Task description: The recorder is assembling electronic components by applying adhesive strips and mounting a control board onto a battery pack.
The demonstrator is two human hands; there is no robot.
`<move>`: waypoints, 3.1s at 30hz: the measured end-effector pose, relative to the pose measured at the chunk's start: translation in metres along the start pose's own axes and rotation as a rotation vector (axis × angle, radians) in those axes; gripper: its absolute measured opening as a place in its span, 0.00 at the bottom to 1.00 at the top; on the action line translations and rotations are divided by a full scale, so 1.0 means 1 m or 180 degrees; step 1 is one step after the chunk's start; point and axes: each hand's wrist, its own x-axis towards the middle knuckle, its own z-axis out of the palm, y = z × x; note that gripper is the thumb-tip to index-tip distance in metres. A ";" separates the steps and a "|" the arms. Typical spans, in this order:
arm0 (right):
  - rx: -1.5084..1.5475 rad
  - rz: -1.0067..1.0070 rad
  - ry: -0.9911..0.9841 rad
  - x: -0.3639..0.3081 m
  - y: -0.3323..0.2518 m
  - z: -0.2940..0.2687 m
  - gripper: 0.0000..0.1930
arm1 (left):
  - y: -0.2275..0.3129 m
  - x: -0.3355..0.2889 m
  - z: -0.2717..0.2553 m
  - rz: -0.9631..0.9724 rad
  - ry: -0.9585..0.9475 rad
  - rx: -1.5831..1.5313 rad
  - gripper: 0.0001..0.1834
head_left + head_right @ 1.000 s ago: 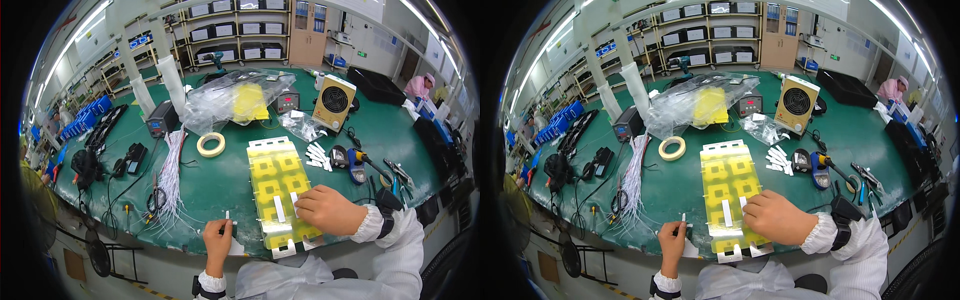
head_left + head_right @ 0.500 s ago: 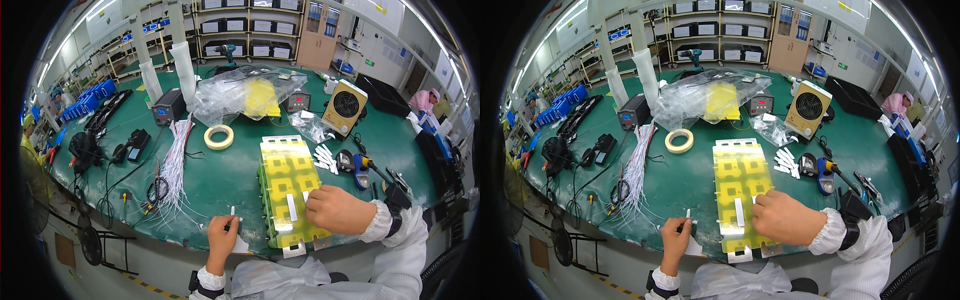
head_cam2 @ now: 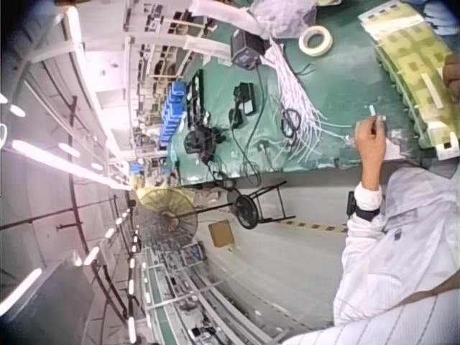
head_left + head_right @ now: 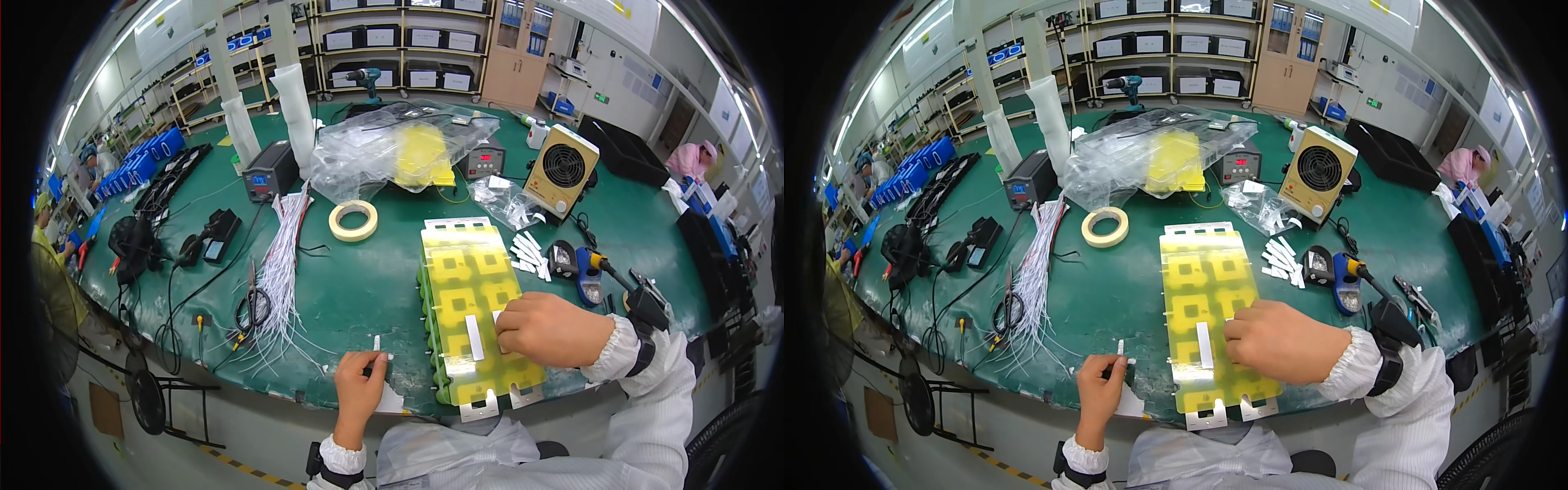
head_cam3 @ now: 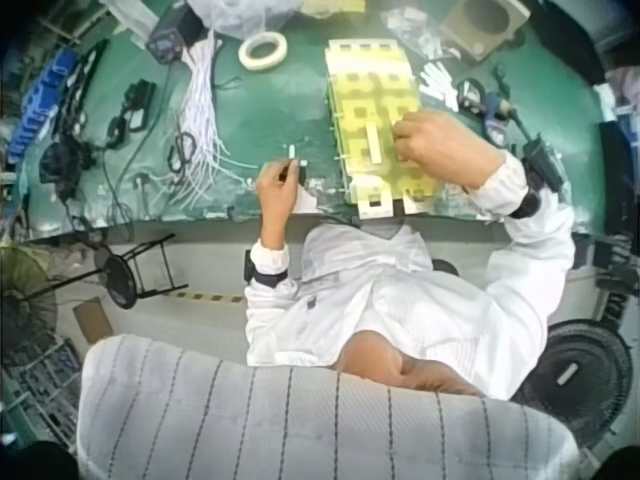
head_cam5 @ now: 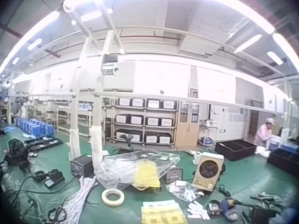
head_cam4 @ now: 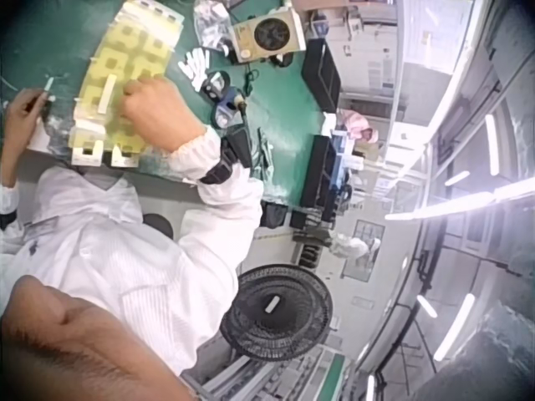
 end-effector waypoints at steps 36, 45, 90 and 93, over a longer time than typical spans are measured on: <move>0.0437 0.3760 0.2400 -0.020 0.292 0.170 0.09 | 0.007 0.001 -0.001 -0.0424 -0.0224 0.0270 0.12; 0.0956 0.0122 0.1696 -0.004 0.031 0.012 0.08 | -0.013 0.004 0.006 -0.0212 0.0010 0.0134 0.08; 0.2243 0.3417 0.2978 -0.059 0.277 0.126 0.11 | -0.008 0.005 0.003 -0.0322 -0.0279 0.0119 0.11; 0.1376 0.3200 0.2829 -0.034 0.289 0.151 0.10 | -0.005 0.002 -0.002 -0.0540 -0.0295 0.0237 0.12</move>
